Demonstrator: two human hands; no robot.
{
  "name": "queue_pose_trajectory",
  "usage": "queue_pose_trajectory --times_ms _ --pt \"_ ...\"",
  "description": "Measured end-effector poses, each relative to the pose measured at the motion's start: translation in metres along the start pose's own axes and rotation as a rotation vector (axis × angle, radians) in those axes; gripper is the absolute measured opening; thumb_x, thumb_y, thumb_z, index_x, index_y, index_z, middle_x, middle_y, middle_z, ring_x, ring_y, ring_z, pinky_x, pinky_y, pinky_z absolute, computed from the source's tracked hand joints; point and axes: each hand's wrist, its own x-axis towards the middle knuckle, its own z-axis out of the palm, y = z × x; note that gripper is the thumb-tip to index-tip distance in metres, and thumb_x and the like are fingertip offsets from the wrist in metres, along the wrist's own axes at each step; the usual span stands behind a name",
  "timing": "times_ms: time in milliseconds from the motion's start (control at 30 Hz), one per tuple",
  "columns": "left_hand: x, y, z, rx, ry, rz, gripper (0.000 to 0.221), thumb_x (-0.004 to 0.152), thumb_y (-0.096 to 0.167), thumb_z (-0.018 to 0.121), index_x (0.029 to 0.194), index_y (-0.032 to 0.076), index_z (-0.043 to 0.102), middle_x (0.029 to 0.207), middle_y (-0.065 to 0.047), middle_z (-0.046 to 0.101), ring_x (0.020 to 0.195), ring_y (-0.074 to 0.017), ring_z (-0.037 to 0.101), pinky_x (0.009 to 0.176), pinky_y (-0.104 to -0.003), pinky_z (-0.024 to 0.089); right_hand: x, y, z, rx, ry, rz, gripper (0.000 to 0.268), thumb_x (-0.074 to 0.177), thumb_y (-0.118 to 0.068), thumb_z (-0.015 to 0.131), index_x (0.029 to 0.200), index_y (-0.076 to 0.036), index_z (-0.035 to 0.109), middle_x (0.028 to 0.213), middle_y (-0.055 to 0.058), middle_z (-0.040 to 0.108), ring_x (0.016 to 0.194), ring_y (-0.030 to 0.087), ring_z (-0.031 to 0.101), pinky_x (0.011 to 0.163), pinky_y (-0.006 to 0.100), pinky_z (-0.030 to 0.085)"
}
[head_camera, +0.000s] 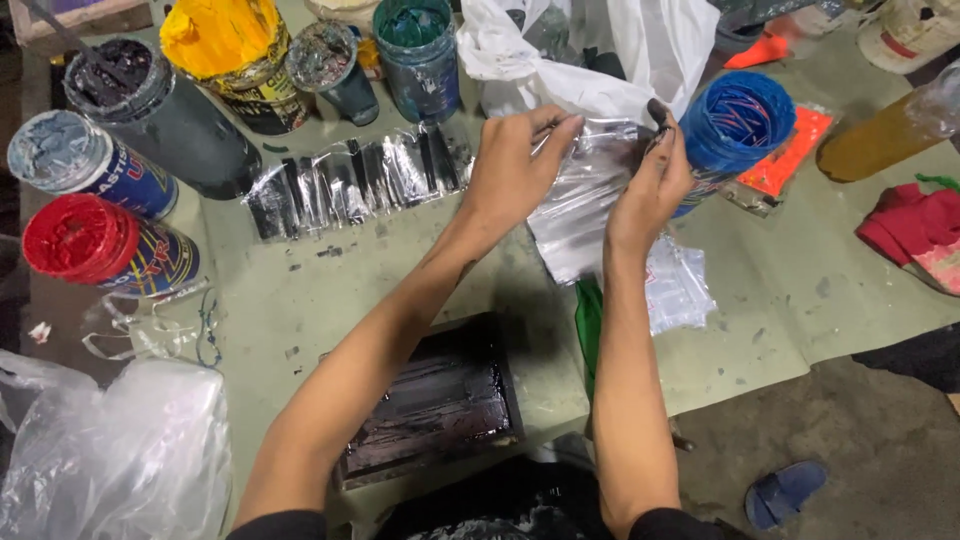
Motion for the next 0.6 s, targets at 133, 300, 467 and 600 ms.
queue_pose_trajectory --times_ms 133,300,467,600 --pt "0.003 -0.007 -0.001 -0.037 0.079 -0.034 0.039 0.104 0.033 0.050 0.087 0.004 0.070 0.056 0.002 0.048 0.049 -0.0074 0.044 0.052 -0.025 0.041 -0.003 -0.009 0.004 0.026 0.059 0.018 0.048 0.110 -0.037 0.039 0.124 0.001 0.066 0.122 0.015 0.070 0.118 0.027 0.065 0.106 0.037 0.050" --pt "0.003 -0.023 -0.016 -0.190 0.166 -0.280 0.047 0.099 0.044 0.053 0.104 0.004 0.077 0.049 0.010 0.033 0.045 -0.0038 0.027 0.049 -0.023 0.025 -0.002 -0.017 0.004 -0.090 -0.009 0.072 0.055 0.108 -0.045 0.037 0.121 -0.003 0.069 0.100 0.004 0.071 0.093 0.014 0.064 0.085 0.029 0.050" --pt "-0.003 -0.045 -0.025 -0.207 0.201 -0.224 0.042 0.103 0.038 0.053 0.068 0.017 0.048 0.056 0.009 0.029 0.052 -0.0044 0.026 0.058 -0.023 0.028 -0.002 -0.005 0.008 -0.130 -0.026 0.079 0.035 0.107 -0.025 0.046 0.113 -0.003 0.073 0.102 0.003 0.071 0.099 0.014 0.064 0.090 0.029 0.050" --pt "-0.005 -0.052 -0.030 -0.212 0.203 -0.253 0.042 0.105 0.034 0.052 0.067 0.017 0.046 0.055 0.009 0.031 0.051 -0.0047 0.026 0.056 -0.024 0.026 0.003 -0.007 0.014 -0.074 0.000 0.077 0.030 0.105 -0.017 0.050 0.108 -0.002 0.075 0.105 0.005 0.075 0.103 0.016 0.068 0.095 0.029 0.054"
